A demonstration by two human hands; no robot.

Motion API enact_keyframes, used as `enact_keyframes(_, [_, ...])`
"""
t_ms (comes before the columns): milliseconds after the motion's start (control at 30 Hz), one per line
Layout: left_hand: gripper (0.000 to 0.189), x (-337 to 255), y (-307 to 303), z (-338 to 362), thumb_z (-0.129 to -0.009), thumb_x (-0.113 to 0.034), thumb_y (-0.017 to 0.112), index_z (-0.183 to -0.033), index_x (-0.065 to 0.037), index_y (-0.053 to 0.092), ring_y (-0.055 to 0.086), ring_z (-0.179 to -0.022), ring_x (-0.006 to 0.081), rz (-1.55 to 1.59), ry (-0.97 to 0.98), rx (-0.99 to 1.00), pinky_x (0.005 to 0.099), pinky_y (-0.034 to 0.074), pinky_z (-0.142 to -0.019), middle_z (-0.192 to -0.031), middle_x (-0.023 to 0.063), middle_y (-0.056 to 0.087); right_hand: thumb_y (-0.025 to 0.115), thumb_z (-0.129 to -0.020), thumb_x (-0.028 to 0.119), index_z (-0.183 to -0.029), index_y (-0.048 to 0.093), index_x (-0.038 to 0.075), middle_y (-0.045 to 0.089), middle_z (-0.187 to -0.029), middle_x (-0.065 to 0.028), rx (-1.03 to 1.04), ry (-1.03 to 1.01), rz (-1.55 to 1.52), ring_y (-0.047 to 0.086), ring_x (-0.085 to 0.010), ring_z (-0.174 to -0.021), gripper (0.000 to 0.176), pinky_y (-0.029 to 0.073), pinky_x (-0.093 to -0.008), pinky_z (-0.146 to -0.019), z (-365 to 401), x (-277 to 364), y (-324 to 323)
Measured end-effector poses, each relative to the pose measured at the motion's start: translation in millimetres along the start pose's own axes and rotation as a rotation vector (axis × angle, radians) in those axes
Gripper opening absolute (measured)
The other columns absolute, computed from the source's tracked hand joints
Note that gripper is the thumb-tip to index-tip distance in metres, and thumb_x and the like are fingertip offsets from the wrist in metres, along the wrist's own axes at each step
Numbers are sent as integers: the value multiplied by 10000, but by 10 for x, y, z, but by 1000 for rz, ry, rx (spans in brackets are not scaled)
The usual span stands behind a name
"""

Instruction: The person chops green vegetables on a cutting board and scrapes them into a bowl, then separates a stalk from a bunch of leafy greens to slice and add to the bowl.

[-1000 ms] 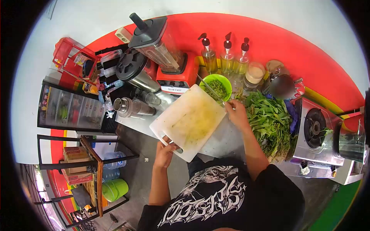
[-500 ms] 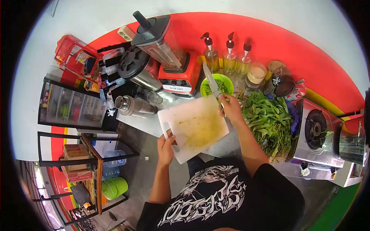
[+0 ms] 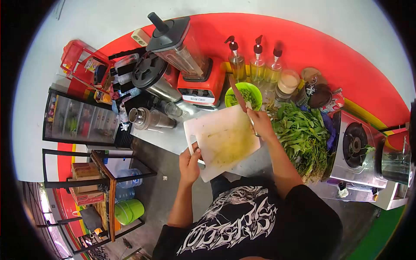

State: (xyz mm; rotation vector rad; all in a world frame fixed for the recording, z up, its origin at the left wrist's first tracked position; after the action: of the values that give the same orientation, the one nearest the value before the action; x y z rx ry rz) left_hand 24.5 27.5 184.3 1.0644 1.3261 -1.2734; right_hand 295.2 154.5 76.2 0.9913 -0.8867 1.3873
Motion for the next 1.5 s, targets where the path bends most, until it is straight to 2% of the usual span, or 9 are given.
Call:
enact_keyframes(333, [366, 153, 34, -74, -997, -75, 502, -1300, 82, 634, 628, -686, 109, 53, -36, -16, 265, 508, -664, -816, 47, 688, 568, -1040, 406, -707, 622, -11, 565, -521, -59, 55, 3, 105, 536, -150, -383, 537, 416, -322, -403, 401, -378, -375])
enact_keyframes(733, [344, 113, -228, -130, -993, -55, 516, -1283, 88, 632, 653, -700, 124, 117, -2, -143, 277, 525, -654, -863, 65, 703, 614, -1026, 296, -895, 623, 25, 534, -630, -12, 110, 4, 221, 468, -96, -498, 302, 381, -298, -485, 700, -366, -634])
enact_keyframes(833, [350, 37, -261, -106, -992, -63, 522, -1288, 90, 630, 649, -700, 121, 70, -3, -127, 275, 523, -654, -864, 66, 702, 668, -965, 171, -1045, 589, 10, 569, -734, -50, 77, -247, 341, 513, -146, -659, 197, 410, -354, -606, 612, -241, -532])
enact_keyframes(933, [359, 47, -276, -58, -995, -70, 525, -1301, 86, 629, 639, -696, 110, 41, -3, -115, 268, 516, -652, -852, 50, 694, 649, -954, 138, -1070, 565, 4, 572, -734, -89, -9, -234, 223, 521, -180, -635, 196, 411, -371, -600, 551, -58, -433])
enact_keyframes(1067, [357, 47, -246, -8, -1000, -79, 527, -1302, 82, 630, 631, -701, 104, 37, -4, -101, 263, 511, -656, -847, 43, 691, 633, -946, 128, -1213, 565, 8, 645, -806, -177, -191, -429, 380, 624, -300, -670, 301, 480, -404, -671, 414, 175, -348])
enact_keyframes(1100, [358, 47, -224, -3, -1002, -83, 529, -1303, 83, 630, 628, -704, 102, 47, -14, -85, 262, 510, -660, -850, 44, 692, 605, -939, 102, -1306, 553, 21, 684, -935, -221, -165, -291, 414, 681, -381, -832, 380, 513, -446, -777, 335, 161, -306])
enact_keyframes(1133, [358, 53, -208, 10, -1002, -83, 529, -1303, 83, 630, 628, -704, 102, 46, -12, -86, 262, 510, -660, -850, 44, 692, 605, -939, 102, -1306, 553, 21, 684, -935, -221, -165, -294, 413, 681, -381, -832, 380, 513, -446, -777, 278, 117, -275])
enact_keyframes(1233, [365, 31, -110, 10, -1004, -89, 536, -1309, 89, 623, 622, -697, 104, 38, -32, -49, 267, 511, -660, -850, 43, 691, 577, -902, 37, -1400, 523, 25, 649, -1169, -256, -248, -582, 520, 639, -422, -1061, 501, 496, -467, -911, 206, 150, -137])
enact_keyframes(1500, [376, 40, -26, -26, -989, -54, 517, -1318, 102, 612, 624, -671, 106, 75, -22, -58, 261, 501, -643, -798, 53, 683, 592, -875, 15, -1470, 484, 61, 572, -1181, -226, -187, -495, 656, 611, -442, -1037, 606, 517, -505, -868, 386, 238, -39])
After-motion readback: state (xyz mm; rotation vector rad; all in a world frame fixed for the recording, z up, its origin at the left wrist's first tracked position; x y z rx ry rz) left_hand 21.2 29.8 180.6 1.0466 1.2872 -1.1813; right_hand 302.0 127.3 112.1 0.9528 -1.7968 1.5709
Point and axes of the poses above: each hand's wrist, its own z-axis away from the middle knuckle, its own y-axis out of the palm, x = y × z, the point moved 7 cm from there along -z, towards the middle knuckle
